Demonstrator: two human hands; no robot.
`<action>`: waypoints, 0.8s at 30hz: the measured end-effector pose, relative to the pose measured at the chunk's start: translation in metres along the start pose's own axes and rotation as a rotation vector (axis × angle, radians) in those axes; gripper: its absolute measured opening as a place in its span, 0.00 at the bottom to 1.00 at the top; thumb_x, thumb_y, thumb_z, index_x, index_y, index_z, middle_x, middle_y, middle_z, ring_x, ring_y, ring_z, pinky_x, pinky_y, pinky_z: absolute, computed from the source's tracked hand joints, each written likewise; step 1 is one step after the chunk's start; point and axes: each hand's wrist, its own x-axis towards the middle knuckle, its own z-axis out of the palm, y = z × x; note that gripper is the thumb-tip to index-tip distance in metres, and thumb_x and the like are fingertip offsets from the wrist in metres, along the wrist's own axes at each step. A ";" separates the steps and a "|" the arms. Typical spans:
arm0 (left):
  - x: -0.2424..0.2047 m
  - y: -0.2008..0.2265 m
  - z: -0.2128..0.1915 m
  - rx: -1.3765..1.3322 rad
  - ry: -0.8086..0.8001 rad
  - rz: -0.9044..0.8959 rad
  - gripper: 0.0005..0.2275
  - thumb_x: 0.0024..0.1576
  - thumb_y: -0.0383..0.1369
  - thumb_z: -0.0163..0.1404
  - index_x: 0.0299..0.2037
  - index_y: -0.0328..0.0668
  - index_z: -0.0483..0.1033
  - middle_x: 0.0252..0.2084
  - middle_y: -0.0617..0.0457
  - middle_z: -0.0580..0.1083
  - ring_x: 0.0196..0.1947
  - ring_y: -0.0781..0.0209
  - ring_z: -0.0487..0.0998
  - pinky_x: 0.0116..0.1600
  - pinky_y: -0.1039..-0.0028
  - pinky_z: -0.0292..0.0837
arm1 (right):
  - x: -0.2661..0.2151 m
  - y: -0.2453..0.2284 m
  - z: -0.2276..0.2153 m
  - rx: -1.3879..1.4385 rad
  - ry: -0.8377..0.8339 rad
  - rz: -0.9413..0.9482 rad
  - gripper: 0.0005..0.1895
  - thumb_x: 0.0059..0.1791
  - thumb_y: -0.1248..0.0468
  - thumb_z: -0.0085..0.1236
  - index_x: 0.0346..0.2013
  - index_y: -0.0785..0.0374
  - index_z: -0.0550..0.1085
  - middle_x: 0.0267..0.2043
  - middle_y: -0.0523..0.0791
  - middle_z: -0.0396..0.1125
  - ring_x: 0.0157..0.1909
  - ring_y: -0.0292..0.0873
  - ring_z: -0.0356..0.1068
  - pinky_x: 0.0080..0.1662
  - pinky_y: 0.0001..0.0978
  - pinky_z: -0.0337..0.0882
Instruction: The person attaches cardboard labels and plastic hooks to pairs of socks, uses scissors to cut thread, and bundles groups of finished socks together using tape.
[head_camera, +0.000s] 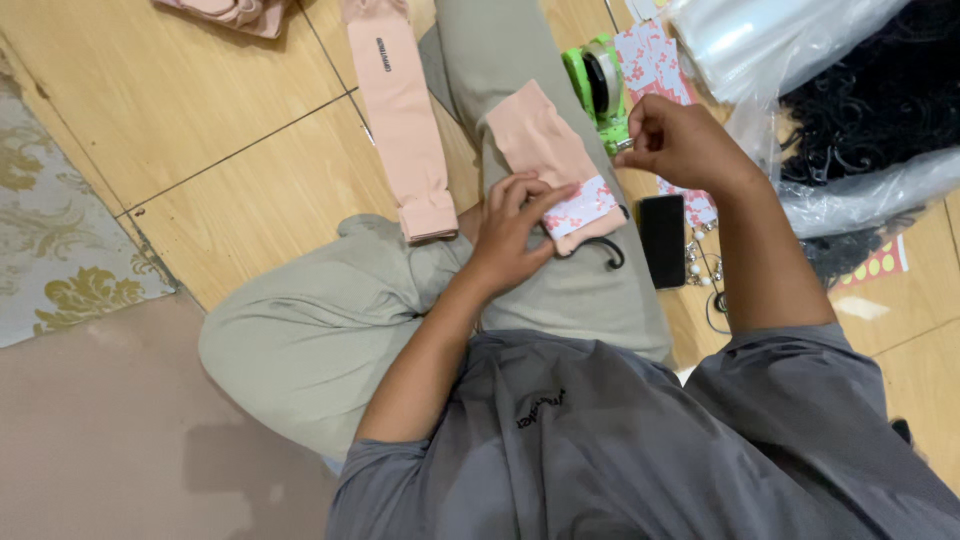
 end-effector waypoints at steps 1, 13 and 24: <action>0.000 -0.002 0.005 0.030 0.069 0.094 0.23 0.53 0.36 0.54 0.62 0.63 0.74 0.52 0.55 0.71 0.65 0.47 0.64 0.73 0.58 0.53 | 0.013 -0.012 -0.001 0.019 0.092 0.000 0.16 0.48 0.64 0.70 0.39 0.58 0.67 0.25 0.41 0.68 0.29 0.43 0.64 0.37 0.36 0.62; -0.021 -0.124 -0.161 -0.109 1.075 -0.533 0.16 0.61 0.43 0.52 0.54 0.46 0.69 0.48 0.53 0.74 0.51 0.62 0.73 0.56 0.69 0.67 | 0.330 -0.107 0.141 -0.175 0.511 -0.746 0.05 0.49 0.73 0.57 0.39 0.65 0.75 0.43 0.49 0.65 0.43 0.55 0.66 0.42 0.45 0.66; 0.006 -0.100 -0.111 0.460 0.856 0.014 0.05 0.59 0.30 0.57 0.40 0.55 0.84 0.65 0.47 0.65 0.68 0.46 0.63 0.73 0.54 0.61 | 0.205 -0.165 0.081 -0.067 0.389 -0.645 0.09 0.46 0.73 0.63 0.36 0.57 0.82 0.33 0.45 0.66 0.41 0.49 0.66 0.49 0.40 0.64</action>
